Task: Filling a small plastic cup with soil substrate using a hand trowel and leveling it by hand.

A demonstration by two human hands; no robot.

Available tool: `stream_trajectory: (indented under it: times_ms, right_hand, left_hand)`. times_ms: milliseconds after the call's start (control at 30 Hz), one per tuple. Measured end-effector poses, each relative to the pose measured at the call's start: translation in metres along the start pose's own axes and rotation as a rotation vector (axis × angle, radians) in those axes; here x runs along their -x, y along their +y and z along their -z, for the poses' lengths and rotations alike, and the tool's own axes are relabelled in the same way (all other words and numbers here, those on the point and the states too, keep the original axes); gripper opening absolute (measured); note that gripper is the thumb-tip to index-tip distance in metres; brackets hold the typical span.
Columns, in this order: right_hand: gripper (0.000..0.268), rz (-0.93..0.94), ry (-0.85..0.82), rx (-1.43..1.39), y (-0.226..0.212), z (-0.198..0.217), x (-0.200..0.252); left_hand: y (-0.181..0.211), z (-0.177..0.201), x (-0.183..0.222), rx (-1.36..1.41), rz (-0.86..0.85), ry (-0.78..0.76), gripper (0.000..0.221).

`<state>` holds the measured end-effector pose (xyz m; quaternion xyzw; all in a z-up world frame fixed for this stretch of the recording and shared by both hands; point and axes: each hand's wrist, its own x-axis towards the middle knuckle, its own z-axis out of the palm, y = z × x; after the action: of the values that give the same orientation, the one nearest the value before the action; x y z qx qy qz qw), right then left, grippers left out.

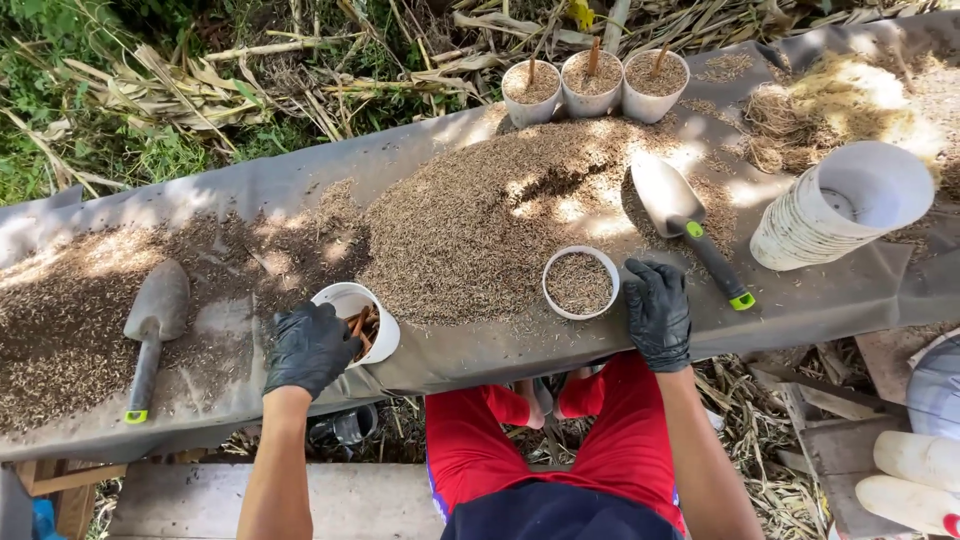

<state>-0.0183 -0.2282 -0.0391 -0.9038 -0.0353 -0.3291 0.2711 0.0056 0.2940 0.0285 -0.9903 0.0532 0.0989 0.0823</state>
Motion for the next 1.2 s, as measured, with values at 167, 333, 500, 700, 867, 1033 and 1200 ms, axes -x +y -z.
stream_trajectory:
  times_ms: [167,333,500,700,867,1033,1200]
  right_hand:
    - [0.033,-0.01,0.013,0.01,0.004,-0.004,0.0]
    - [0.032,-0.006,0.006,0.051,0.003,-0.005,0.002]
    - [0.03,-0.029,0.012,0.025,0.005,-0.005,0.004]
    - [0.03,-0.054,0.012,-0.033,0.001,-0.003,0.0]
    - [0.03,-0.116,0.061,-0.173,-0.01,0.008,-0.008]
    - [0.026,-0.147,0.132,-0.272,-0.028,0.045,-0.013]
    - [0.037,-0.026,-0.041,-0.394,-0.087,0.076,-0.029]
  left_hand:
    - [0.006,0.065,0.039,0.037,0.129,0.159,0.02]
    - [0.005,0.102,0.062,0.436,-0.006,0.572,0.013]
    - [0.032,0.132,0.071,0.936,-0.153,0.748,0.019]
    - [0.093,0.122,0.053,1.377,-0.14,0.715,0.022]
    - [0.184,0.092,0.027,1.693,-0.158,0.602,0.023]
    - [0.225,0.083,0.021,1.762,-0.214,0.589,0.023]
    - [0.256,0.11,0.035,1.872,-0.323,0.424,0.019]
